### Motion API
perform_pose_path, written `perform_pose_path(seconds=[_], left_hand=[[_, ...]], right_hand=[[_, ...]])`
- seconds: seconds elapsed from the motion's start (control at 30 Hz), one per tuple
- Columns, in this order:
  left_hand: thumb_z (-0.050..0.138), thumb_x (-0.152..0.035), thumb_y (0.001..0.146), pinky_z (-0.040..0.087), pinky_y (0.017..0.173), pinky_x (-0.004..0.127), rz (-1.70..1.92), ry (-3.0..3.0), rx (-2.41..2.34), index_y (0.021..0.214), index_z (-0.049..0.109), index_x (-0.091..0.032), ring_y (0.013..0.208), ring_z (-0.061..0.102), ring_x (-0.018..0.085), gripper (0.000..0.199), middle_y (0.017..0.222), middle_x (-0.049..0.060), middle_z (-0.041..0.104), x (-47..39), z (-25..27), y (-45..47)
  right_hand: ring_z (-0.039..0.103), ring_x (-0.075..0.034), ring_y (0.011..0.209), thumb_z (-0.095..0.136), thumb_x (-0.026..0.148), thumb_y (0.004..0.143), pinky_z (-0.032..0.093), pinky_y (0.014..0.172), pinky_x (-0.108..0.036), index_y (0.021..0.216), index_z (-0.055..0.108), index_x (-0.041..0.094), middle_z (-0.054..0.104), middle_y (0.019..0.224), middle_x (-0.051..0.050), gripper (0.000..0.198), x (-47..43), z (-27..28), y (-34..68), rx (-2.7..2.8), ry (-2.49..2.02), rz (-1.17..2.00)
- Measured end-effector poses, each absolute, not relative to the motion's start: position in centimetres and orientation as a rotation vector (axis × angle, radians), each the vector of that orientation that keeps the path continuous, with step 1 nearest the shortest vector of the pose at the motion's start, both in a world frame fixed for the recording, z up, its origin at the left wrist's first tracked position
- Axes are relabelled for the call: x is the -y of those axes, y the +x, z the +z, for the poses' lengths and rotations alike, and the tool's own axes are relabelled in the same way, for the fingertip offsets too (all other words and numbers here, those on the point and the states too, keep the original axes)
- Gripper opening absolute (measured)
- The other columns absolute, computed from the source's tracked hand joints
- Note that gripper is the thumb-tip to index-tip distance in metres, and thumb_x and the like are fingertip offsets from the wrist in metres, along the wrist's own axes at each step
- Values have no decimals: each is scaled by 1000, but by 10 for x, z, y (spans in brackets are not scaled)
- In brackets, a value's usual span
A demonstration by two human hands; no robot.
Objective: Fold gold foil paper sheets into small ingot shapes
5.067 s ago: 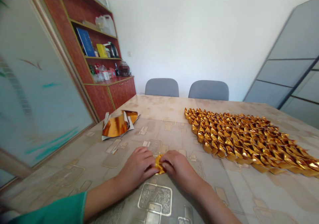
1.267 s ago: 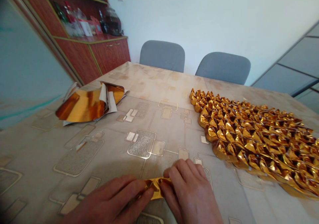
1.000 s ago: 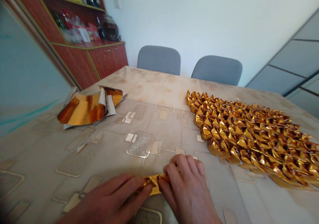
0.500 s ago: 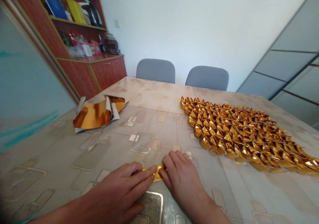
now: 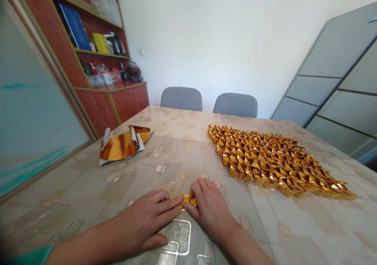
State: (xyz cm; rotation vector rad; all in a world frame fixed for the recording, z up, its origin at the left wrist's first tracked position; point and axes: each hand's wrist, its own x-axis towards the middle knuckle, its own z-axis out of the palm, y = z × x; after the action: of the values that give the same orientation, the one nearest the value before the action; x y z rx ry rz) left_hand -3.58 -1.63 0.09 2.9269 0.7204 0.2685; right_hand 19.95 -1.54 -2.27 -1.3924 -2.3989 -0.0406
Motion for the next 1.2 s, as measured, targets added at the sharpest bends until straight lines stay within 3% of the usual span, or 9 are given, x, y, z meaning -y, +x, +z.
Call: perform_pose_path(seconds=[0.13, 0.3, 0.47, 0.67, 0.8, 0.9, 1.2], left_hand=[[59, -48, 89, 41, 97, 38, 228, 2934, -778, 130, 53, -18, 110, 53, 25, 51, 140, 10, 55, 21, 6, -30], [58, -45, 90, 39, 101, 40, 246, 2909, -783, 134, 50, -16, 114, 50, 26, 53, 144, 10, 52, 24, 8, -32], [60, -45, 89, 39, 102, 39, 246, 2821, -755, 137, 48, -21, 115, 49, 26, 55, 148, 7, 48, 22, 8, -39], [62, -46, 88, 38, 102, 39, 207, 2793, -733, 143, 43, -23, 115, 49, 27, 62, 148, 6, 48, 19, 7, -39], [63, -49, 87, 38, 102, 39, 177, 2807, -762, 138, 49, -23, 117, 49, 29, 60, 148, 7, 49, 19, 6, -35], [60, -49, 88, 37, 102, 41, 200, 2831, -777, 140, 47, -24, 117, 49, 29, 58, 145, 7, 51, 21, 4, -33], [67, -40, 85, 37, 101, 42, 192, 2726, -812, 141, 48, -27, 118, 46, 30, 60, 151, 3, 46, 24, 9, -37]], right_hand=[[57, -22, 86, 51, 21, 97, 43, 77, -35, 88, 54, 20, 61, 91, -4, 9, 15, -23, 197, 2373, -1436, -9], [58, -23, 85, 56, 15, 92, 41, 74, -34, 82, 57, 19, 63, 86, -5, 11, 11, -19, 186, 2339, -1615, -92], [56, -22, 81, 62, 21, 91, 39, 73, -33, 80, 56, 20, 61, 85, -3, 12, 14, -20, 191, 2326, -1544, 26], [54, -25, 89, 70, 23, 86, 41, 77, -36, 93, 58, 21, 59, 96, -5, 14, 20, -25, 206, 2338, -1434, 105], [53, -24, 87, 61, 24, 93, 41, 77, -37, 91, 58, 21, 59, 93, -5, 5, 17, -23, 204, 2350, -1434, 141], [53, -24, 87, 52, 17, 96, 40, 78, -39, 92, 57, 20, 58, 94, -6, 8, 17, -24, 201, 2332, -1460, 94], [53, -22, 90, 55, 18, 96, 40, 80, -36, 93, 58, 21, 57, 95, -3, 6, 17, -23, 207, 2331, -1410, 229]])
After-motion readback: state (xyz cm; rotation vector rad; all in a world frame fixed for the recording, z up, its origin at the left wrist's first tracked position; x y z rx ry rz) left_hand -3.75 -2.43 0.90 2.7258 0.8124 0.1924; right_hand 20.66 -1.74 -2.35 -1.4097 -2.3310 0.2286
